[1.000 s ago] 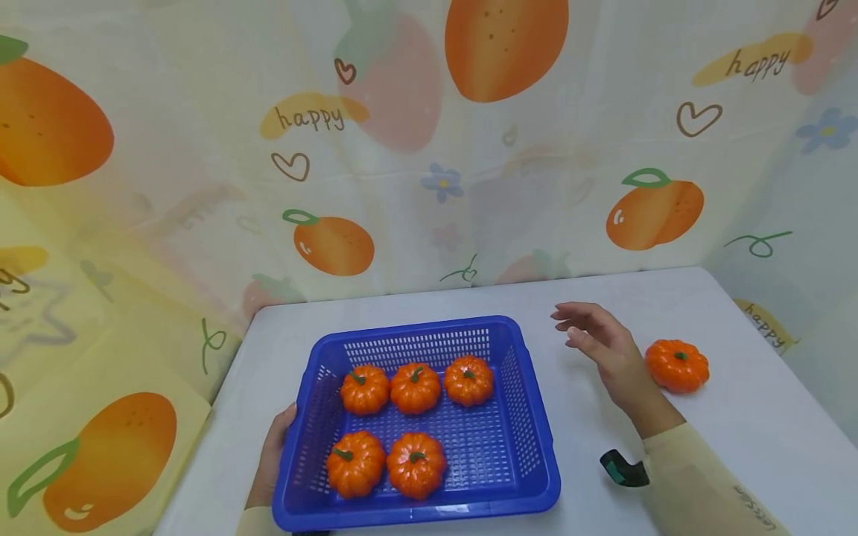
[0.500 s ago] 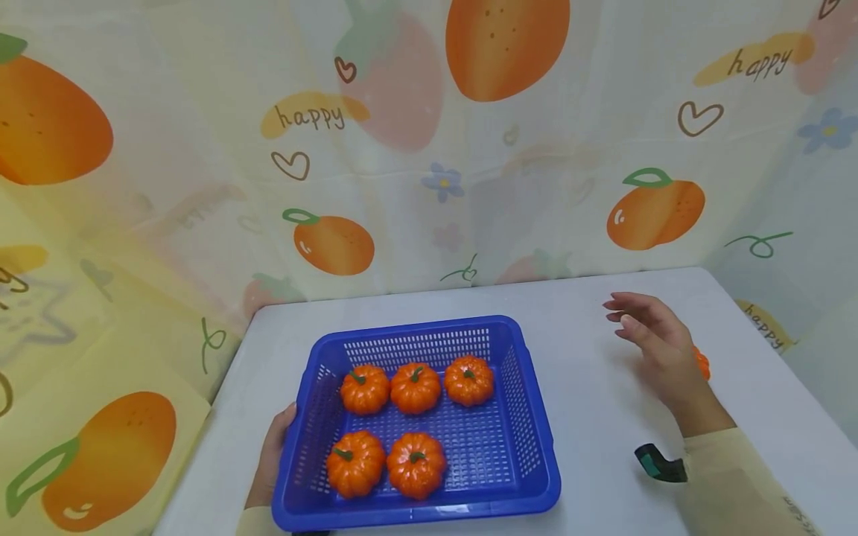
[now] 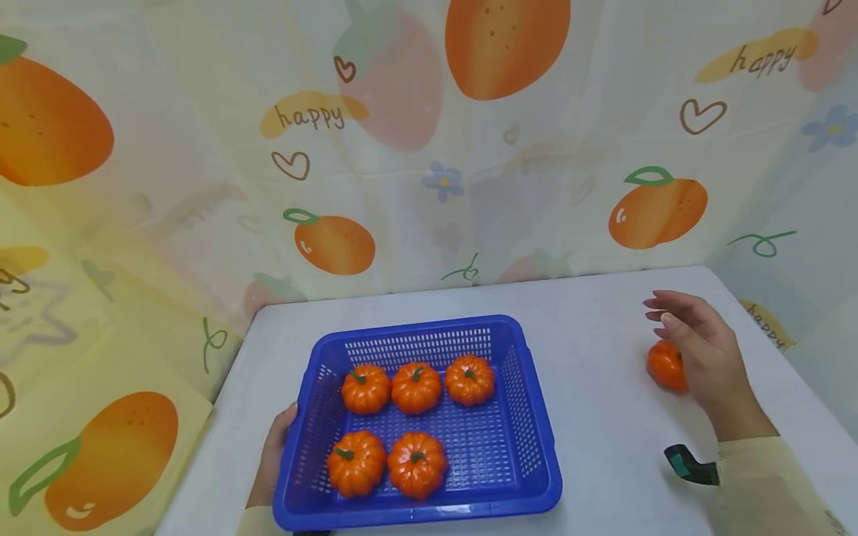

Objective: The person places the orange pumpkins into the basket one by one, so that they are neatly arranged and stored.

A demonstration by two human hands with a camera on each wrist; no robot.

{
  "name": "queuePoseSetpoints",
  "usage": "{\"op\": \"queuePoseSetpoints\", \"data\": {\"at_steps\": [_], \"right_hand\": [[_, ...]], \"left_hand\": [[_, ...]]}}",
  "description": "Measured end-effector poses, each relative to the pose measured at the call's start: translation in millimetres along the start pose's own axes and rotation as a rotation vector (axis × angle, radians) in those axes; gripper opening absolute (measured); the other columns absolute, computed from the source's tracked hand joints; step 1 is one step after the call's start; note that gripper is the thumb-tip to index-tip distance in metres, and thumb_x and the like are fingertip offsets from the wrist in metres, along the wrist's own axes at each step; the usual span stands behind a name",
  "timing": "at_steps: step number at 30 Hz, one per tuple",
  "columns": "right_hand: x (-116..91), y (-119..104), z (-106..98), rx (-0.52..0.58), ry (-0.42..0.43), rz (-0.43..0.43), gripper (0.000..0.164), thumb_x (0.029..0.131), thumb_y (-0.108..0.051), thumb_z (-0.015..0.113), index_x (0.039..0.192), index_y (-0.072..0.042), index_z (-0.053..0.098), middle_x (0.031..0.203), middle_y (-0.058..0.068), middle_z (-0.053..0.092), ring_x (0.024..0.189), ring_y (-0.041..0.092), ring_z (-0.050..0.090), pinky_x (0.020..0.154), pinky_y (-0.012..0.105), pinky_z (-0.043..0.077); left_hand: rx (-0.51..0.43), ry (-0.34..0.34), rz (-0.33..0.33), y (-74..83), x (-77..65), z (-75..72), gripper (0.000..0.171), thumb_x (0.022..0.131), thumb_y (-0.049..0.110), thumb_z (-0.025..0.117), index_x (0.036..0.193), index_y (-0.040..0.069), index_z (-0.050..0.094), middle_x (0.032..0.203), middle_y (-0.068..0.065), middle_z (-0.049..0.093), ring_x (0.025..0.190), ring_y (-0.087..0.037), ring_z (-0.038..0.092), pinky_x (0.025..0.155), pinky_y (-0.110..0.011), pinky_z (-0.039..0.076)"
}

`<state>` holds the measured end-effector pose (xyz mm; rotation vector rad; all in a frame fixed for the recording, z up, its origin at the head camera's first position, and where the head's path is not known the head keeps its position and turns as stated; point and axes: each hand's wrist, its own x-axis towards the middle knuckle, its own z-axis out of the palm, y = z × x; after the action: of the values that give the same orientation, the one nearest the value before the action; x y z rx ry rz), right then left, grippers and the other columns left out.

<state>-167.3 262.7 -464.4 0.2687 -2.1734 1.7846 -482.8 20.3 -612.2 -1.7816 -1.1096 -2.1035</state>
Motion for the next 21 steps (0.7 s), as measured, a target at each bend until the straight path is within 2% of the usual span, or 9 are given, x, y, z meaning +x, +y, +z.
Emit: {"op": "queuePoseSetpoints", "data": {"at_steps": [3, 7, 10, 11, 14, 15, 16, 18, 21], "right_hand": [[-1.3, 2.9, -8.7, -0.009, 0.026, 0.016, 0.041, 0.116, -0.019, 0.054, 0.156, -0.009, 0.055, 0.145, 0.007, 0.060, 0.128, 0.019, 0.056, 0.098, 0.015, 0.048], [-2.9, 8.0, -19.4, 0.006, 0.049, 0.055, 0.041, 0.116, -0.019, 0.056, 0.156, -0.012, 0.054, 0.148, 0.005, 0.057, 0.129, 0.016, 0.054, 0.096, 0.013, 0.048], [-5.0, 11.6, -26.2, -0.020, 0.057, 0.072, 0.042, 0.116, -0.019, 0.056, 0.157, -0.014, 0.054, 0.148, 0.002, 0.057, 0.130, 0.014, 0.054, 0.095, 0.012, 0.048], [-5.7, 12.7, -28.0, -0.038, 0.061, 0.076, 0.042, 0.116, -0.020, 0.056, 0.157, -0.015, 0.054, 0.148, 0.001, 0.057, 0.129, 0.014, 0.055, 0.095, 0.012, 0.048], [-7.8, 17.5, -32.7, -0.096, 0.068, 0.076, 0.042, 0.115, -0.021, 0.056, 0.157, -0.016, 0.055, 0.147, -0.002, 0.057, 0.128, 0.014, 0.054, 0.096, 0.012, 0.047], [-8.3, 19.4, -34.4, -0.117, 0.068, 0.079, 0.041, 0.115, -0.022, 0.056, 0.156, -0.016, 0.055, 0.146, -0.002, 0.058, 0.128, 0.013, 0.054, 0.096, 0.012, 0.047], [-8.6, 21.3, -36.0, -0.134, 0.073, 0.083, 0.041, 0.115, -0.022, 0.056, 0.156, -0.017, 0.055, 0.145, -0.004, 0.058, 0.127, 0.012, 0.054, 0.096, 0.012, 0.046], [-9.0, 25.3, -39.1, -0.171, 0.078, 0.092, 0.040, 0.115, -0.023, 0.056, 0.155, -0.018, 0.056, 0.143, -0.006, 0.058, 0.126, 0.009, 0.053, 0.094, 0.010, 0.046], [-9.7, 30.2, -42.9, -0.195, 0.080, 0.109, 0.038, 0.115, -0.022, 0.056, 0.153, -0.020, 0.058, 0.140, -0.009, 0.058, 0.124, 0.004, 0.051, 0.091, 0.008, 0.044]], "left_hand": [[0.068, -0.001, -0.007, 1.9, -0.1, 1.9, 0.012, 0.086, -0.017, 0.047, 0.093, -0.025, 0.053, 0.094, -0.044, 0.059, 0.085, -0.056, 0.058, 0.084, -0.060, 0.057], [0.235, 0.006, -0.021, 7.0, -1.4, 3.9, 0.019, 0.084, -0.020, 0.049, 0.099, -0.021, 0.060, 0.101, -0.039, 0.065, 0.091, -0.052, 0.063, 0.090, -0.058, 0.057], [0.299, 0.014, -0.017, 10.8, -0.8, 6.4, 0.014, 0.095, -0.007, 0.057, 0.100, -0.019, 0.061, 0.102, -0.037, 0.067, 0.094, -0.051, 0.064, 0.093, -0.059, 0.057], [0.290, 0.018, -0.014, 12.9, 0.0, 8.1, 0.020, 0.099, 0.000, 0.058, 0.100, -0.019, 0.060, 0.102, -0.038, 0.066, 0.094, -0.052, 0.064, 0.092, -0.061, 0.057], [0.355, 0.040, -0.028, 29.2, 5.6, 18.9, 0.035, 0.107, 0.023, 0.061, 0.103, -0.011, 0.064, 0.104, -0.032, 0.069, 0.097, -0.049, 0.067, 0.094, -0.062, 0.056], [0.361, 0.044, -0.034, 50.2, 15.1, 30.9, 0.033, 0.108, 0.025, 0.062, 0.106, -0.008, 0.066, 0.105, -0.029, 0.071, 0.098, -0.045, 0.068, 0.094, -0.059, 0.057], [0.401, 0.055, -0.048, 62.4, 20.3, 39.0, 0.028, 0.108, 0.022, 0.062, 0.107, -0.005, 0.068, 0.106, -0.026, 0.072, 0.100, -0.041, 0.069, 0.095, -0.057, 0.057], [0.437, 0.056, -0.066, 69.4, 22.6, 43.1, 0.022, 0.107, 0.019, 0.061, 0.109, -0.002, 0.068, 0.107, -0.022, 0.073, 0.101, -0.039, 0.070, 0.095, -0.056, 0.057], [0.397, 0.045, -0.080, 65.9, 21.0, 39.4, 0.022, 0.107, 0.016, 0.061, 0.111, -0.005, 0.068, 0.107, -0.026, 0.071, 0.101, -0.041, 0.069, 0.095, -0.055, 0.057]]}}
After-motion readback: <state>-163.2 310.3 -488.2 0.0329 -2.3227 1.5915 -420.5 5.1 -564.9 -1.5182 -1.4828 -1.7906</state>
